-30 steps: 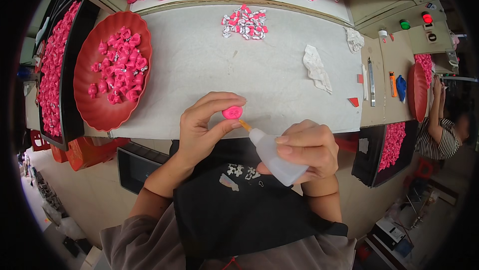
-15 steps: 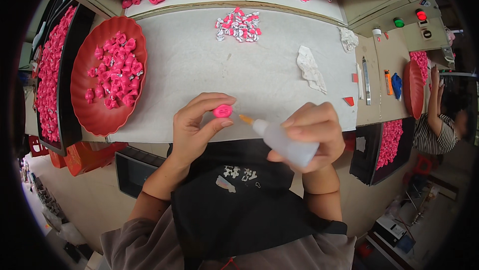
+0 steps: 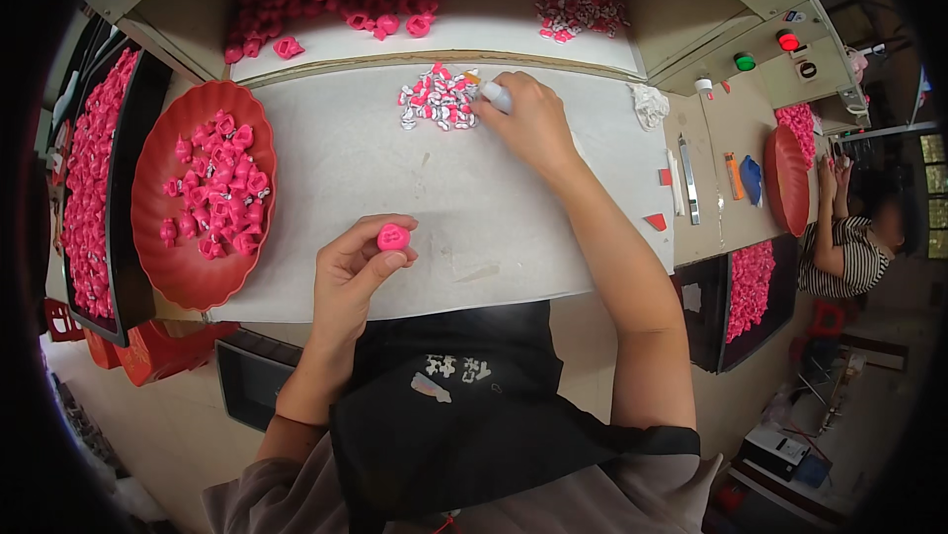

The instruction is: The person repeatedly picks up small pink plastic components from a red tray, applies a small amount of adhesive from a squeeze bottle, and places the parts into a compartment of a nearby machine. The process is continuous and repetitive throughout the clip.

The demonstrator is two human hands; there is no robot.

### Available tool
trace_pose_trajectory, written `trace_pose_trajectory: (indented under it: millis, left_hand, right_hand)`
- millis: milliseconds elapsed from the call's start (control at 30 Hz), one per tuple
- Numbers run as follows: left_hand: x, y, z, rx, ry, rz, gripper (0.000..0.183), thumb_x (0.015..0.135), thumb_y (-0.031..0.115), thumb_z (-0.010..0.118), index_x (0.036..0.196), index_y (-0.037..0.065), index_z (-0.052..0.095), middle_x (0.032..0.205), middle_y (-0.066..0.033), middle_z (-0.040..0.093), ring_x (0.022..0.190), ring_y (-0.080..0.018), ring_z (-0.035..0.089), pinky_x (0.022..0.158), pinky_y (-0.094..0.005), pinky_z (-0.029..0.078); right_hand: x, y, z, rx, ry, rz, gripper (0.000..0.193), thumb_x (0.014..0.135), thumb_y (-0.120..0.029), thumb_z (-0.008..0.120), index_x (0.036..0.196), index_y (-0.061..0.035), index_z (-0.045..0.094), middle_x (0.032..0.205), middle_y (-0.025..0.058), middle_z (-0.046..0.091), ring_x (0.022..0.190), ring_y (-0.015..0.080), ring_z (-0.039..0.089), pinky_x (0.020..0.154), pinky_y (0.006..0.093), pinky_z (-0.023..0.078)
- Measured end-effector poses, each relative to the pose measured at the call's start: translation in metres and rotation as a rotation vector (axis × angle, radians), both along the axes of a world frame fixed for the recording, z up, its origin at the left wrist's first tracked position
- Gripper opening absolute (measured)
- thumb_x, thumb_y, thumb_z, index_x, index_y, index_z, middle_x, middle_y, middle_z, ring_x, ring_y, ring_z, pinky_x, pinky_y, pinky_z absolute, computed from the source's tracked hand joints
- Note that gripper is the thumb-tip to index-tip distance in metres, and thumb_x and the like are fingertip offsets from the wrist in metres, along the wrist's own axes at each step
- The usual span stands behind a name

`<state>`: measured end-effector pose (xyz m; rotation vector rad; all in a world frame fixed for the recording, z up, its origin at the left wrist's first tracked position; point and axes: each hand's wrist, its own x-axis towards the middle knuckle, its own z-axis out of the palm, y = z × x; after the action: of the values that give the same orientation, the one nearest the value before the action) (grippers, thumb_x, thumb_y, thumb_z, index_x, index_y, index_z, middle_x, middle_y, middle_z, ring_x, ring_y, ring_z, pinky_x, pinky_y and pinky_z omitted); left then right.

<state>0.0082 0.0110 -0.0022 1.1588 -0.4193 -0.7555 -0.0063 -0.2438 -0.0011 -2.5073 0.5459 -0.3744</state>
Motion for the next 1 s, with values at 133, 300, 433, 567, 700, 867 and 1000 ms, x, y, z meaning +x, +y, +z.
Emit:
trace_pose_trajectory:
  millis: [133,300,433,567,700,867,1000]
  left_hand:
    - [0.001,-0.002,0.004,0.038,0.024,-0.018,0.027,0.076,-0.006,0.059,0.103,-0.004,0.057,0.105,-0.0102,0.056,0.092,-0.0150,0.055,0.082,-0.0267,0.045]
    - [0.000,-0.007,0.002,-0.026,0.000,0.005,0.025,0.076,-0.006,0.059,0.101,-0.004,0.058,0.104,-0.0110,0.056,0.092,-0.0152,0.055,0.080,-0.0264,0.047]
    - [-0.002,-0.009,0.004,-0.033,-0.029,0.002,0.024,0.076,-0.006,0.059,0.101,-0.004,0.058,0.103,-0.0107,0.056,0.091,-0.0150,0.055,0.080,-0.0265,0.047]
    - [-0.006,-0.006,0.009,0.013,-0.093,-0.021,0.026,0.077,-0.002,0.062,0.103,-0.002,0.058,0.103,-0.0098,0.056,0.091,-0.0146,0.055,0.078,-0.0263,0.047]
    - [-0.010,-0.007,0.006,0.015,-0.181,-0.071,0.028,0.077,0.002,0.063,0.104,0.001,0.059,0.101,-0.0088,0.057,0.091,-0.0147,0.056,0.077,-0.0258,0.047]
    - [-0.018,-0.012,0.011,0.051,-0.286,-0.055,0.023,0.076,0.004,0.064,0.098,0.000,0.061,0.093,-0.0094,0.060,0.081,-0.0158,0.059,0.072,-0.0264,0.047]
    - [-0.022,-0.018,0.011,0.079,-0.335,-0.072,0.020,0.075,0.004,0.064,0.094,-0.002,0.060,0.089,-0.0098,0.060,0.079,-0.0162,0.059,0.069,-0.0263,0.047]
  right_hand:
    - [0.000,0.001,-0.005,-0.133,-0.049,0.051,0.022,0.070,-0.016,0.067,0.085,-0.0011,0.061,0.082,0.0156,0.059,0.074,0.0330,0.058,0.067,0.0381,0.045]
    - [-0.004,0.003,0.008,-0.095,-0.029,0.067,0.019,0.071,-0.015,0.066,0.083,-0.0019,0.059,0.083,0.0160,0.060,0.074,0.0326,0.058,0.067,0.0354,0.046]
    - [-0.025,0.015,0.032,0.256,-0.204,0.113,0.013,0.073,-0.007,0.065,0.082,-0.0004,0.059,0.081,0.0102,0.062,0.068,0.0188,0.059,0.062,0.0283,0.046]
    - [-0.053,0.048,0.044,0.675,-0.286,0.130,0.012,0.072,0.006,0.062,0.083,0.0022,0.061,0.081,0.0086,0.059,0.067,0.0107,0.054,0.056,0.0217,0.044]
    - [-0.077,0.077,0.041,0.778,-0.333,0.213,0.013,0.072,0.006,0.062,0.083,-0.0011,0.064,0.084,0.0072,0.060,0.074,0.0115,0.057,0.068,0.0218,0.044]
    - [-0.082,0.090,0.038,0.525,-0.454,0.411,0.019,0.069,0.006,0.067,0.086,-0.0013,0.064,0.092,0.0108,0.059,0.077,0.0163,0.060,0.065,0.0249,0.049]
    - [-0.087,0.089,0.030,0.452,-0.473,0.438,0.020,0.068,0.005,0.068,0.087,-0.0013,0.064,0.094,0.0112,0.059,0.076,0.0170,0.062,0.064,0.0253,0.050]
